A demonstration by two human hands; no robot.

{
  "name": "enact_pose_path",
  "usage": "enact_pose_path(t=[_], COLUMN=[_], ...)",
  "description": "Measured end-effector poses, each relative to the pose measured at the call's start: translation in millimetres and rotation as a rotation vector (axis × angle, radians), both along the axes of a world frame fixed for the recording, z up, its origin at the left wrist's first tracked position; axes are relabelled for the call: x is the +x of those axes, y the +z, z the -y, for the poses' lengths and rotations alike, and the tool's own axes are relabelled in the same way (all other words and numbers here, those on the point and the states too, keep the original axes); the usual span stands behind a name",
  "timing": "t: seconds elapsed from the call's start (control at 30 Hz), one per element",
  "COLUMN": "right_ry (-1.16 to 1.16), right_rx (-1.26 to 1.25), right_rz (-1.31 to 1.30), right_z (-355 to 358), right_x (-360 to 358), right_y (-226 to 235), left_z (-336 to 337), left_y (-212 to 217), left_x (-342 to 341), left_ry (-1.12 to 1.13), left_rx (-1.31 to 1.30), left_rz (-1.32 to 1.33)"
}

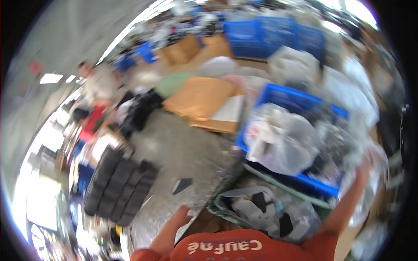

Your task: Gathering Various shoe parts from bins and putting them into plastic bags.

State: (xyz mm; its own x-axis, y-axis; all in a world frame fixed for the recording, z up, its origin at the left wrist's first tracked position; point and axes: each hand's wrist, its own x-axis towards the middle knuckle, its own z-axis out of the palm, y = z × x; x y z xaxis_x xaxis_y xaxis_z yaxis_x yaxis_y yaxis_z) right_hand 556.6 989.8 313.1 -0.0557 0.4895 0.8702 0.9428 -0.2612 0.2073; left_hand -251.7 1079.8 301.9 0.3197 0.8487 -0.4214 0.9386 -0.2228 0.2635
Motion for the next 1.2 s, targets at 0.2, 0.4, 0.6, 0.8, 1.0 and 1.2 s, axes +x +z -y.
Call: enact_pose_path(t=[0.2, 0.4, 0.6, 0.8, 1.0, 1.2], right_ry=[0.255, 1.09, 1.323, 1.575, 1.515, 1.409], right_rx=[0.097, -0.197, -0.22, -0.302, -0.226, -0.433], right_rz=[-0.292, -1.26, -1.006, -1.138, -1.789, -1.897], right_z=[-56.9, -68.6, -86.6, -100.0, -119.9, -137.9], right_x=[-95.1, -342.2, -437.2, -479.6, -512.5, -546.2], right_y=[72.6, 187.7, 171.7, 122.0, 82.7, 55.5], left_z=[-25.4, -34.5, -39.9, -29.1, -35.4, -59.1], left_y=[80.3, 233.2, 230.9, 124.2, 77.6, 34.3], left_x=[91.0, 189.5, 210.5, 178.4, 148.8, 134.7], left_ry=[-0.159, -0.584, -0.324, 0.189, 0.553, 0.698], left_rx=[0.024, 0.621, 0.653, 0.304, 0.165, -0.206], left_rz=[0.319, 1.161, 1.07, 1.461, 1.122, 1.4])
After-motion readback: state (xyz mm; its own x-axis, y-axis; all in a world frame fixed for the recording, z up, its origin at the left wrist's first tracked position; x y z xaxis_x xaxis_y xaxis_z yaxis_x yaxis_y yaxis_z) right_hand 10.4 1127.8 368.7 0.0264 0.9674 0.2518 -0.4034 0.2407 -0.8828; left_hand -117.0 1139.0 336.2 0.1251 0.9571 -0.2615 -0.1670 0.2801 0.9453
